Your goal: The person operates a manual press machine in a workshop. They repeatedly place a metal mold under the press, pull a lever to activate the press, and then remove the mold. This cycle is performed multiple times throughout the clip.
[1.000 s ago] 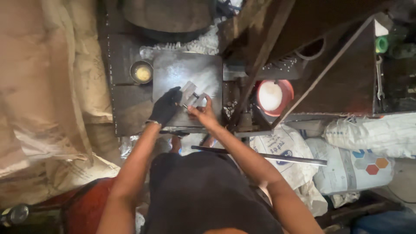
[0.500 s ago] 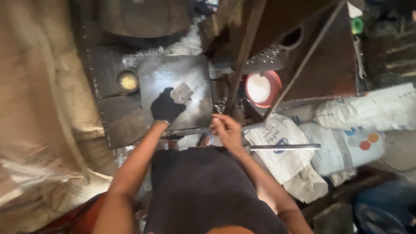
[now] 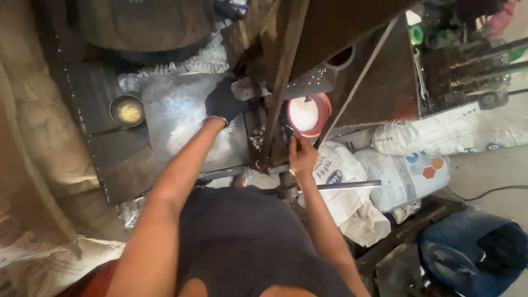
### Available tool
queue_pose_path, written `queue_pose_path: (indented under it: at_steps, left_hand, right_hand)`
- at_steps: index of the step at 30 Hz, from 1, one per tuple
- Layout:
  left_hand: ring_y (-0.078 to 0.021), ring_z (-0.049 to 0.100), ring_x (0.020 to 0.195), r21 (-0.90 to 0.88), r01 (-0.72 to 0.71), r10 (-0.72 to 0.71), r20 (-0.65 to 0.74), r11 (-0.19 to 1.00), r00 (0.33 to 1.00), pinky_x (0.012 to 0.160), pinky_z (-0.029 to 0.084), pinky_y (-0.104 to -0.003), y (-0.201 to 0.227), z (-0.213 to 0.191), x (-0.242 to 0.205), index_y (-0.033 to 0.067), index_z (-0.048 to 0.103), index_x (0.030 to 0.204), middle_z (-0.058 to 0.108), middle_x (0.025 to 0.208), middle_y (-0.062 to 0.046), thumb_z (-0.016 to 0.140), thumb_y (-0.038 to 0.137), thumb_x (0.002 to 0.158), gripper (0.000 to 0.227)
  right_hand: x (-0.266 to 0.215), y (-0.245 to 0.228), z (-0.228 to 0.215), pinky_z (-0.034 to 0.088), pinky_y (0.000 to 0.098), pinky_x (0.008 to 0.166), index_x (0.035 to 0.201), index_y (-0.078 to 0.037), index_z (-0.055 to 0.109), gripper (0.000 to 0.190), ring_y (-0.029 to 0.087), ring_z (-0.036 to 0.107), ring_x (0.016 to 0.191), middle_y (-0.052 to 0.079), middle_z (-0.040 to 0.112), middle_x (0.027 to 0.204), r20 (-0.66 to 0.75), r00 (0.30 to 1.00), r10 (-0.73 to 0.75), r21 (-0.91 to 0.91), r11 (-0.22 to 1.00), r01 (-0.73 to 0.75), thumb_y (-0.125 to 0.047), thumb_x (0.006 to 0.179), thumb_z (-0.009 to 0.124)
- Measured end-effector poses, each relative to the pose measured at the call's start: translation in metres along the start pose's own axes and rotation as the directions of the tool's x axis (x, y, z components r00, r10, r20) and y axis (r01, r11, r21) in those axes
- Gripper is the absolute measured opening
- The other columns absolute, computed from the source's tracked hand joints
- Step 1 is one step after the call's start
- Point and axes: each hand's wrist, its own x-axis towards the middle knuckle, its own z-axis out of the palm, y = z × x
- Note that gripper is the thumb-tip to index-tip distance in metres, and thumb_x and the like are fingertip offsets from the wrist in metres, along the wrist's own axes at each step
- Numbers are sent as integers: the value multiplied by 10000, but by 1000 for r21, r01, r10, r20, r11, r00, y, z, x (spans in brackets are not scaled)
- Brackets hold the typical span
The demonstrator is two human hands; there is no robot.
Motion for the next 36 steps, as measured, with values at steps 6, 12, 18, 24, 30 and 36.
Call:
queue_pose_path:
  at_steps: [6,12,18,24,30,36]
  left_hand:
    - [-298,718,1042,-236,-74,38,-152,969,988,921,557,-384,-17,13,-22,98,735,1175,763,1153,-129,912,435,777,551]
    - [-248,758,1032,-472,75,-94,-17,878,995,893,571,-374,11,25,-11,103,706,1271,782,1116,-112,835,381,744,610]
    - [-317,710,1073,-274,143,-105,149,951,983,919,540,-411,35,32,8,137,730,1277,765,1150,-137,790,381,788,549]
    - [-304,695,1082,-435,-30,29,-11,900,1000,895,543,-400,25,46,2,29,621,1336,715,1186,-186,802,322,764,668]
    - [-228,699,837,-732,431,-119,439,527,891,801,591,-395,-73,47,-23,1,694,1106,725,961,-112,682,169,935,240]
    - [-290,719,815,-902,409,-193,380,136,904,805,631,-463,-154,12,-128,-10,673,1102,699,934,-156,654,129,953,204]
  right_hand:
    - [4,-7,-3,563,357,673,1072,-65,747,176,267,742,735,149,747,854,-17,1000,1,37,999,-1,-190,956,704]
    - [6,-13,-6,552,336,633,1044,-53,754,173,224,726,670,129,738,794,47,996,74,36,996,-76,-186,944,706]
    - [9,-14,0,541,346,607,1041,-81,767,171,231,707,618,125,724,735,45,984,173,-34,985,-171,-192,919,720]
    - [7,-16,-4,553,343,659,1066,-96,757,157,244,732,719,127,745,833,-15,998,64,15,998,-64,-183,943,709]
    - [-10,-18,-31,545,407,682,1028,-51,738,119,304,694,737,133,737,908,-53,991,-125,191,973,133,-136,951,705]
    - [-53,81,-131,514,480,788,880,-37,697,168,338,661,821,127,691,912,113,777,-619,-67,776,628,-201,913,711]
